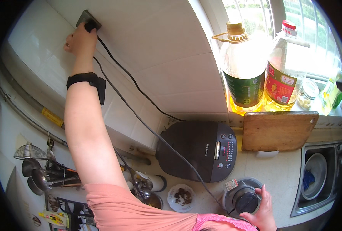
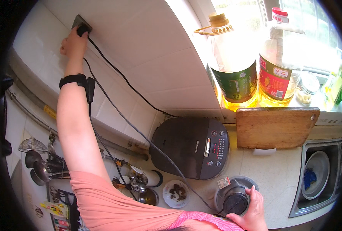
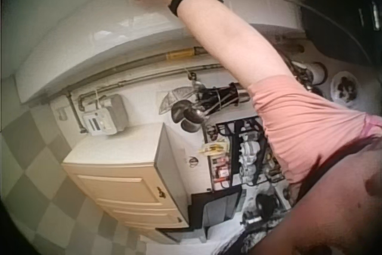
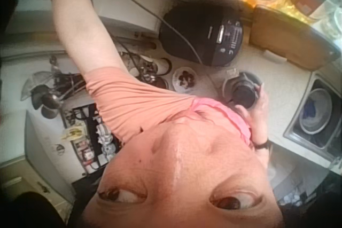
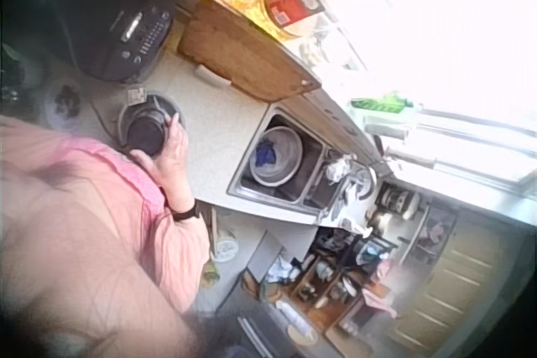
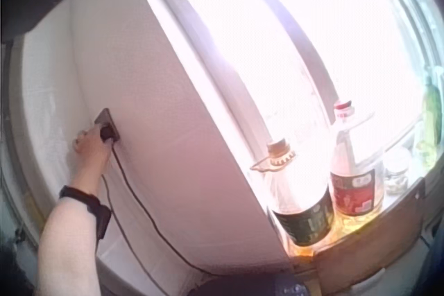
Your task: The person retrieves a blender jar and motor base from a cabinet, assembles the blade assembly into the jar, places the lid on the jar, and plugs the motor into a wall outlet. The person then removes the plug and returns the motor base to the cabinet.
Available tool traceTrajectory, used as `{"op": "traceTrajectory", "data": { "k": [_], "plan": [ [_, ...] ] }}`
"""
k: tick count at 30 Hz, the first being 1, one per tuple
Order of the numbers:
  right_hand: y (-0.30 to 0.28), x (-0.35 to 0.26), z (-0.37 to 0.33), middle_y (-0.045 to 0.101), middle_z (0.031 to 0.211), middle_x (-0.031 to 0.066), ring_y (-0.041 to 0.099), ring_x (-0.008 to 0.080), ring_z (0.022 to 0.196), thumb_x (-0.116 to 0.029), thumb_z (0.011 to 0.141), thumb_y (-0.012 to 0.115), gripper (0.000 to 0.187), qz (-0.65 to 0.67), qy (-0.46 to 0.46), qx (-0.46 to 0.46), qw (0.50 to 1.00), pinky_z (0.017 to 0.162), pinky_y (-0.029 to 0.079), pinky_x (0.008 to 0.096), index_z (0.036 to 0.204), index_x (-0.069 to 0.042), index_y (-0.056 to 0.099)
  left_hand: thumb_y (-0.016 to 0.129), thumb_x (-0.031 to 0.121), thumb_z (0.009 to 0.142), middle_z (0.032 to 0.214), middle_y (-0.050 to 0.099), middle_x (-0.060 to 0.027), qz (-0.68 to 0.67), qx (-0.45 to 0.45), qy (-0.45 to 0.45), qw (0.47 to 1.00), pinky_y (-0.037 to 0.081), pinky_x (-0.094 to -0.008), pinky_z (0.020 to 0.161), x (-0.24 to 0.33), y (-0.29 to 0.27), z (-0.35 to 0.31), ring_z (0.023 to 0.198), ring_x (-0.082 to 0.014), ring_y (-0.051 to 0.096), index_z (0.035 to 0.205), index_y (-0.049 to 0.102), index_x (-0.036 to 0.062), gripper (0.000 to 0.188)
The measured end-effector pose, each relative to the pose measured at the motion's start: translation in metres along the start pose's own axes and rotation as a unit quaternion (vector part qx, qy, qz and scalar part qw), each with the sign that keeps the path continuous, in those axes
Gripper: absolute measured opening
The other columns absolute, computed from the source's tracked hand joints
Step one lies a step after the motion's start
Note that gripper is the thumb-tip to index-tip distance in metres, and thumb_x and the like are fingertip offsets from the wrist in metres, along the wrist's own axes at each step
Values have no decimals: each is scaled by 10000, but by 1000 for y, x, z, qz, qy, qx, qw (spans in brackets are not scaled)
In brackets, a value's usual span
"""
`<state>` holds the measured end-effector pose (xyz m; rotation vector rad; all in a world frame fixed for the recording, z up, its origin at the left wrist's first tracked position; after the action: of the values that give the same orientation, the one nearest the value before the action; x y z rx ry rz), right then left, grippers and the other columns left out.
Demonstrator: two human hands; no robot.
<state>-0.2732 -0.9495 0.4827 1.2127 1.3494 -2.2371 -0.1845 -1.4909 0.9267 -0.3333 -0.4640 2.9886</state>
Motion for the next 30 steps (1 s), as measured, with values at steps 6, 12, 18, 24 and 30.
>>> {"op": "traceTrajectory", "data": {
  "k": [6,12,18,24,30],
  "plan": [
    [5,4,-3,469,1271,208,470,375,1146,-276,550,880,1153,20,31,-15,999,983,389,441,1436,5,197,606,380,835,1155,634,-49,-9,0,19,1000,219,-513,992,-1,0,13,1204,-295,430,1226,585,207,427],
    [11,10,-6,489,1203,203,495,342,1105,-405,518,874,1261,33,48,-20,998,976,372,443,1443,23,131,603,366,837,1206,606,-63,-51,-10,-5,999,239,-514,982,-3,4,11,1201,-314,431,1222,586,175,430],
    [10,11,-10,463,1264,202,472,361,1148,-306,562,869,1174,57,84,-21,995,1004,372,437,1448,-7,159,602,363,827,1218,596,-75,-67,4,-42,997,315,-510,935,-11,15,20,1173,-347,460,1208,595,173,426],
    [13,14,-8,508,1179,204,499,366,1059,-473,595,816,1171,26,13,-1,1000,945,367,469,1425,40,168,619,250,812,1137,607,-31,-241,33,65,968,334,-453,942,-31,-20,17,1114,-242,517,1147,607,161,347],
    [12,10,-6,502,1220,208,503,359,1092,-509,650,778,1132,6,0,-10,1000,964,372,449,1428,44,170,675,240,759,1025,638,-1,-237,33,318,917,401,-387,882,16,-75,-101,1023,-227,570,1119,607,188,370]
  ]
}}
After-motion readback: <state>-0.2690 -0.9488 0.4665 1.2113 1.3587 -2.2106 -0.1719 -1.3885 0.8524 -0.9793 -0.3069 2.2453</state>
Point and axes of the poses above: each hand's wrist, its own z-axis towards the middle knuckle, its own y-axis out of the palm, x = y × z, the point moved 5 cm from there along z, towards the middle knuckle
